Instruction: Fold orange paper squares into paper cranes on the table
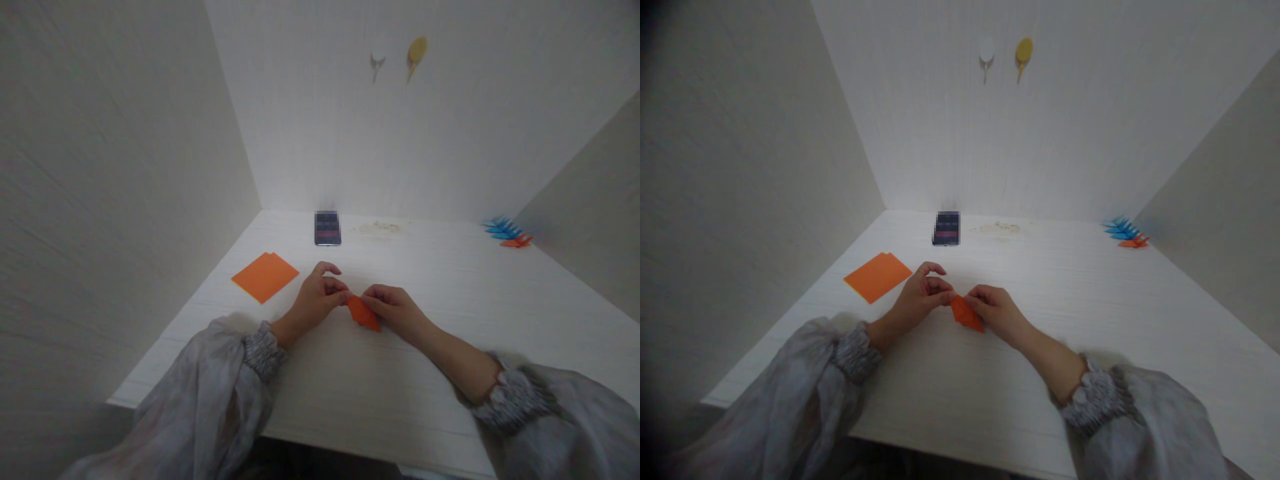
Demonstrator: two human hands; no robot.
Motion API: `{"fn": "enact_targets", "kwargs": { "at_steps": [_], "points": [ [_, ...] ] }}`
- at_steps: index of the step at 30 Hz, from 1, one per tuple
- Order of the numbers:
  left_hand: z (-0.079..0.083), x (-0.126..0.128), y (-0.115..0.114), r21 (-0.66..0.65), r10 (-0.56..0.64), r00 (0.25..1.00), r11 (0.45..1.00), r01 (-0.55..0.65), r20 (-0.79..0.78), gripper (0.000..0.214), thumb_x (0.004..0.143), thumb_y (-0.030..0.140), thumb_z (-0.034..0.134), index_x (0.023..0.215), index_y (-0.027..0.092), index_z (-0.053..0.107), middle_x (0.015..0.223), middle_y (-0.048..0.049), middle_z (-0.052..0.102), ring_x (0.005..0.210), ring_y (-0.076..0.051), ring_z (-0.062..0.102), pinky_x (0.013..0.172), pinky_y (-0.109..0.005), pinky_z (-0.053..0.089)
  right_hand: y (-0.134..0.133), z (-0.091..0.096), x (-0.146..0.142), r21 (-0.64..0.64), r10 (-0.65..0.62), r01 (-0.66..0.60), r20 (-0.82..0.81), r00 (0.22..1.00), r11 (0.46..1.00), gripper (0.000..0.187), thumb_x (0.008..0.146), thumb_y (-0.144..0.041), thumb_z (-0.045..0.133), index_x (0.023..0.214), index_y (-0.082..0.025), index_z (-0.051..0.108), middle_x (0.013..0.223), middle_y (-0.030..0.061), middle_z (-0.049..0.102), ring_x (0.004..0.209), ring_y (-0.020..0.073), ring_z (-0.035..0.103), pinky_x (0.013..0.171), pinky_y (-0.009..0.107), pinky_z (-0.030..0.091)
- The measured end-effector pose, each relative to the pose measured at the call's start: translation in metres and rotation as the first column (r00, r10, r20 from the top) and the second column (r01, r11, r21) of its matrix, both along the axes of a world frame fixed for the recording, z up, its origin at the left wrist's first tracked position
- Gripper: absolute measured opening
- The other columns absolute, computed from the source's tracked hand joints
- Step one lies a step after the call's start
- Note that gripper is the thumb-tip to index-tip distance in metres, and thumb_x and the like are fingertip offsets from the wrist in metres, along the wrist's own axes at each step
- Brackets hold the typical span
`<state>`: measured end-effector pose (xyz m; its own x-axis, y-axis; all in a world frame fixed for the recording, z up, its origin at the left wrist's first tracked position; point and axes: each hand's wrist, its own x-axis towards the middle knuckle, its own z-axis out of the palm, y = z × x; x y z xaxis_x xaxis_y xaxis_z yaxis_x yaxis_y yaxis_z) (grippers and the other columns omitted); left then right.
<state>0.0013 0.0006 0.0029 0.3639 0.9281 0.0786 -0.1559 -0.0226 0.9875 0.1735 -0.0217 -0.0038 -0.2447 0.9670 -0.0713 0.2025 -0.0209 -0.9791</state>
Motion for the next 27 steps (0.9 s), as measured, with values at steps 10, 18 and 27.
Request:
{"fn": "enact_targets", "kwargs": {
  "at_steps": [10,18,27],
  "points": [
    [0.002,0.000,0.001,-0.052,-0.011,1.000,0.999,0.012,0.015,0.038,0.064,0.021,0.064,0.087,0.019,0.033,0.060,0.0047,0.061,0.051,-0.009,0.058,0.055,-0.024,0.048,0.001,-0.001,0.003,0.001,0.035,-0.035,-0.008,0.999,0.999,0.022,0.072,-0.038,0.053,0.070,-0.016,0.057,0.062,0.0031,0.063,0.057,0.0154,0.057,0.054,0.028,0.043],
    [-0.001,0.000,0.001,-0.017,-0.029,0.999,0.999,0.028,-0.025,0.038,0.064,0.019,0.063,0.089,0.019,0.034,0.060,0.0047,0.061,0.052,-0.009,0.058,0.055,-0.023,0.048,0.000,0.005,-0.002,-0.027,0.008,-0.008,-0.006,1.000,1.000,0.022,0.072,-0.037,0.053,0.068,-0.015,0.055,0.060,0.0012,0.059,0.053,0.0120,0.052,0.049,0.024,0.037],
    [-0.006,0.002,-0.001,-0.044,-0.088,0.995,0.995,0.087,-0.037,0.043,0.060,0.015,0.067,0.091,0.019,0.037,0.061,0.0038,0.060,0.051,-0.009,0.057,0.053,-0.022,0.047,-0.003,0.007,-0.008,0.089,-0.014,-0.011,0.273,0.962,0.996,0.020,0.074,-0.032,0.047,0.066,-0.015,0.053,0.052,-0.0031,0.046,0.045,0.0071,0.037,0.041,0.020,0.026]
  ]
}}
